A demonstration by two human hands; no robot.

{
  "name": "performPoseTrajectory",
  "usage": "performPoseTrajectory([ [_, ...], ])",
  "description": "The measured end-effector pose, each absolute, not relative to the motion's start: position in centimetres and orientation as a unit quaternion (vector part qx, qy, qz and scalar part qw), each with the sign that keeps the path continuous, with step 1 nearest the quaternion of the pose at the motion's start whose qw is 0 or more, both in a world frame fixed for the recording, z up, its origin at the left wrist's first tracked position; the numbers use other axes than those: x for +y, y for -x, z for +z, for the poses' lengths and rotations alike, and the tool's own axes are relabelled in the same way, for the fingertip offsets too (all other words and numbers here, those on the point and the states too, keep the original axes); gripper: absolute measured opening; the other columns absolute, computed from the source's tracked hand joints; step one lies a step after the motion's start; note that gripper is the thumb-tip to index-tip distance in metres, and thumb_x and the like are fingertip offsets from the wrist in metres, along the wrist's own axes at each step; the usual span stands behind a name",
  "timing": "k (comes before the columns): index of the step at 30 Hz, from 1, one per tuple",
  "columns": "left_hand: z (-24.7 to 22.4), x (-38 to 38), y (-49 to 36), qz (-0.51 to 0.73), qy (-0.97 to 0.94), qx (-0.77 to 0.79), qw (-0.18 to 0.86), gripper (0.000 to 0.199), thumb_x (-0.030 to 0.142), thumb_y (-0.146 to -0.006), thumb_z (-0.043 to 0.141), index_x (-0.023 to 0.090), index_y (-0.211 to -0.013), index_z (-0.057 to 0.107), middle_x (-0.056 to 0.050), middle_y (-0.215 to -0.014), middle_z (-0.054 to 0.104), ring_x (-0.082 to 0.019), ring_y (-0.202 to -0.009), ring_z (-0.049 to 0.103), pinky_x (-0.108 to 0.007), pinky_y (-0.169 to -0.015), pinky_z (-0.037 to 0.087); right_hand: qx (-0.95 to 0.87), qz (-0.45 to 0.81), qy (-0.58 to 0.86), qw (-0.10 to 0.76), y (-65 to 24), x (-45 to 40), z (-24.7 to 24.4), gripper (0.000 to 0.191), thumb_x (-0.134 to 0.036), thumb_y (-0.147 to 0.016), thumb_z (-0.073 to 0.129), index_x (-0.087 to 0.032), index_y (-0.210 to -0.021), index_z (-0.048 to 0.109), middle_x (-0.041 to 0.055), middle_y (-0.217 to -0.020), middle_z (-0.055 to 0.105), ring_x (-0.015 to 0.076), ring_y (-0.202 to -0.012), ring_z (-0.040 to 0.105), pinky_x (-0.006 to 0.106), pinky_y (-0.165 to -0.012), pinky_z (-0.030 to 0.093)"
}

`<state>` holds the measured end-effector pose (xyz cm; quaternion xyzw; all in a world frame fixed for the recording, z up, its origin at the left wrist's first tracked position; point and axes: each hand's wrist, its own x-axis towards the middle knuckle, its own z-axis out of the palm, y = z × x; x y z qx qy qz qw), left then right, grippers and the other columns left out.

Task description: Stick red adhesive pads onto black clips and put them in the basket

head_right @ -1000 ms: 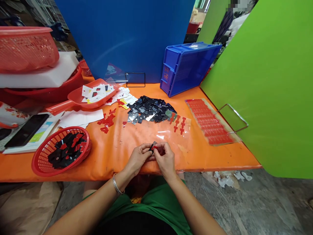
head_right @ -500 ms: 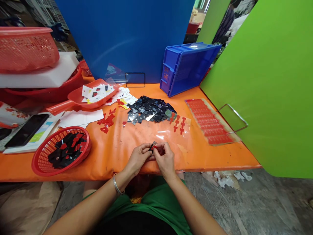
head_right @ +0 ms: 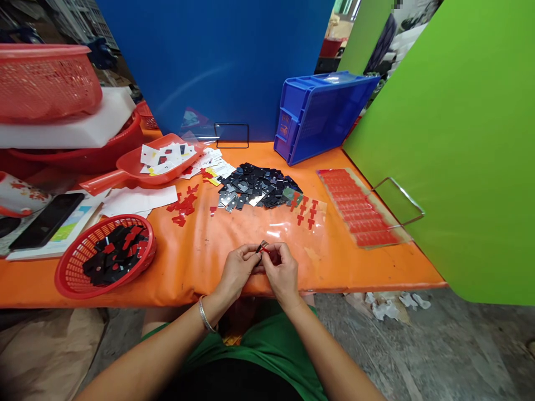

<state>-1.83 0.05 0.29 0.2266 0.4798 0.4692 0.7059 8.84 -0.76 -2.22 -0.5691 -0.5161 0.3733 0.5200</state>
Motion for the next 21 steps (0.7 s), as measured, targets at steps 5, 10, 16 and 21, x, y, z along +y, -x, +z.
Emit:
performPoseTrajectory([
  [5, 0.6, 0.0, 1.7, 0.471, -0.220, 0.479, 0.708, 0.008, 0.006, -0.078, 0.059, 0.010, -0.084, 0.062, -0.006, -0.074, 0.071, -0.015, -0.064, 0.068, -0.026, -0.064, 0.056, -0.564, 0.311, 0.576, 0.504, -8.9, -1.3, -1.9, 0.012, -0.034, -0.082, 0.058, -0.023, -0.088, 0.057, 0.0039, -0.083, 0.060, 0.0177, -0.072, 0.060, 0.032, -0.062, 0.055],
  [10, 0.6, -0.1, 2.0, 0.471, -0.228, 0.463, 0.716, 0.013, 0.012, -0.075, 0.065, 0.010, -0.087, 0.062, -0.008, -0.076, 0.071, -0.017, -0.061, 0.068, -0.030, -0.064, 0.057, -0.594, 0.208, 0.590, 0.506, -9.2, -1.1, -0.7, 0.012, -0.032, -0.080, 0.059, -0.021, -0.082, 0.062, 0.0105, -0.112, 0.050, 0.0187, -0.082, 0.058, 0.030, -0.058, 0.052],
  [16, 0.5, -0.1, 2.1, 0.451, -0.232, 0.470, 0.723, 0.017, 0.014, -0.075, 0.066, 0.009, -0.090, 0.060, -0.008, -0.070, 0.069, -0.016, -0.054, 0.066, -0.032, -0.063, 0.058, -0.546, 0.265, 0.605, 0.516, -9.5, 0.0, -0.3, 0.017, -0.035, -0.076, 0.064, -0.019, -0.071, 0.061, 0.0074, -0.100, 0.050, 0.0167, -0.083, 0.057, 0.027, -0.064, 0.052],
  [21, 0.7, 0.0, 2.1, 0.448, -0.230, 0.466, 0.727, 0.013, 0.011, -0.077, 0.062, 0.007, -0.089, 0.059, -0.008, -0.069, 0.069, -0.016, -0.053, 0.066, -0.031, -0.061, 0.058, -0.532, 0.288, 0.609, 0.513, -9.6, 0.4, -0.4, 0.016, -0.034, -0.074, 0.065, -0.019, -0.069, 0.062, 0.0070, -0.093, 0.054, 0.0181, -0.084, 0.057, 0.029, -0.068, 0.050],
])
